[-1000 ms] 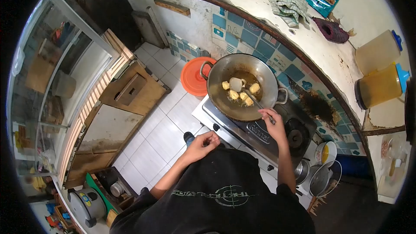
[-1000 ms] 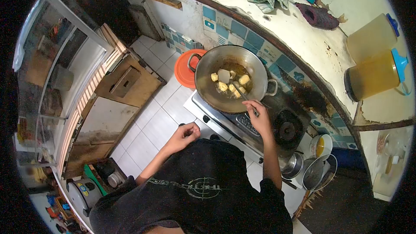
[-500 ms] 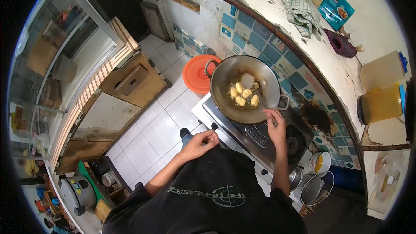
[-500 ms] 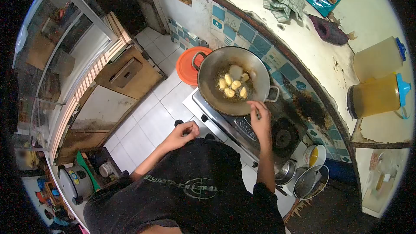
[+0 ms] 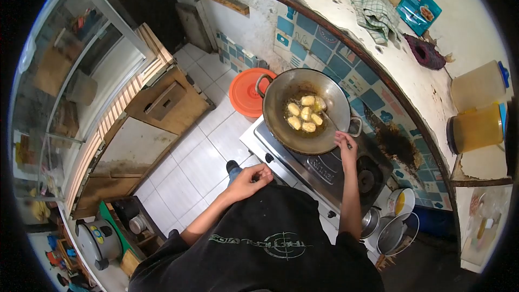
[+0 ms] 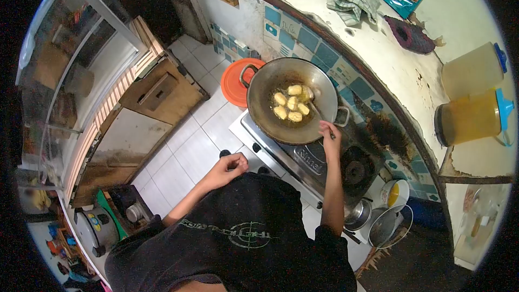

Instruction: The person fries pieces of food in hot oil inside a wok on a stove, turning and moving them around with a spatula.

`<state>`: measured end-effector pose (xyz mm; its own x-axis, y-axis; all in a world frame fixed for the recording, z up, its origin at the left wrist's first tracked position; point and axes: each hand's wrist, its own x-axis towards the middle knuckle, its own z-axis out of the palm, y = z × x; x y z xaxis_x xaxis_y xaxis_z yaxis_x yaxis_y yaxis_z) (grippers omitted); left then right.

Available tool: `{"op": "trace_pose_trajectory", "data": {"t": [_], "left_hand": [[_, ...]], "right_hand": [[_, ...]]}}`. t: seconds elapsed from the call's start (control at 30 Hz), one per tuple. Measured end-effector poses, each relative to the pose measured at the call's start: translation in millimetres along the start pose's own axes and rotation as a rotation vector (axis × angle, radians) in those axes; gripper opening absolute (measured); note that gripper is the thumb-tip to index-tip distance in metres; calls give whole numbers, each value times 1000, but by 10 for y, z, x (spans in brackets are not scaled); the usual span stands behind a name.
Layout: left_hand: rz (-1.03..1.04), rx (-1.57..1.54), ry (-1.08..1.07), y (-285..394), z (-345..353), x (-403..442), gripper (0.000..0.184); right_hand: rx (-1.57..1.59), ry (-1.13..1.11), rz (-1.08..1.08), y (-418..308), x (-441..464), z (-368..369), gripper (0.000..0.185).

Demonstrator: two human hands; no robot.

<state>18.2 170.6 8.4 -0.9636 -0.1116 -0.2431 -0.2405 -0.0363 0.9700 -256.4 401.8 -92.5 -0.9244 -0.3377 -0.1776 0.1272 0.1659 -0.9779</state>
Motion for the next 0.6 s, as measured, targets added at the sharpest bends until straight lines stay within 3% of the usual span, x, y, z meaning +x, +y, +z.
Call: {"op": "trace_pose_trajectory", "data": {"t": [0.2, 0.6], "left_hand": [[4, 15, 0, 52, 4, -1, 14], [2, 33, -12, 53, -8, 29, 13]], "right_hand": [[243, -78, 8, 206, -96, 255, 29], [-143, -100, -191, -196, -628, 267, 23]]}}
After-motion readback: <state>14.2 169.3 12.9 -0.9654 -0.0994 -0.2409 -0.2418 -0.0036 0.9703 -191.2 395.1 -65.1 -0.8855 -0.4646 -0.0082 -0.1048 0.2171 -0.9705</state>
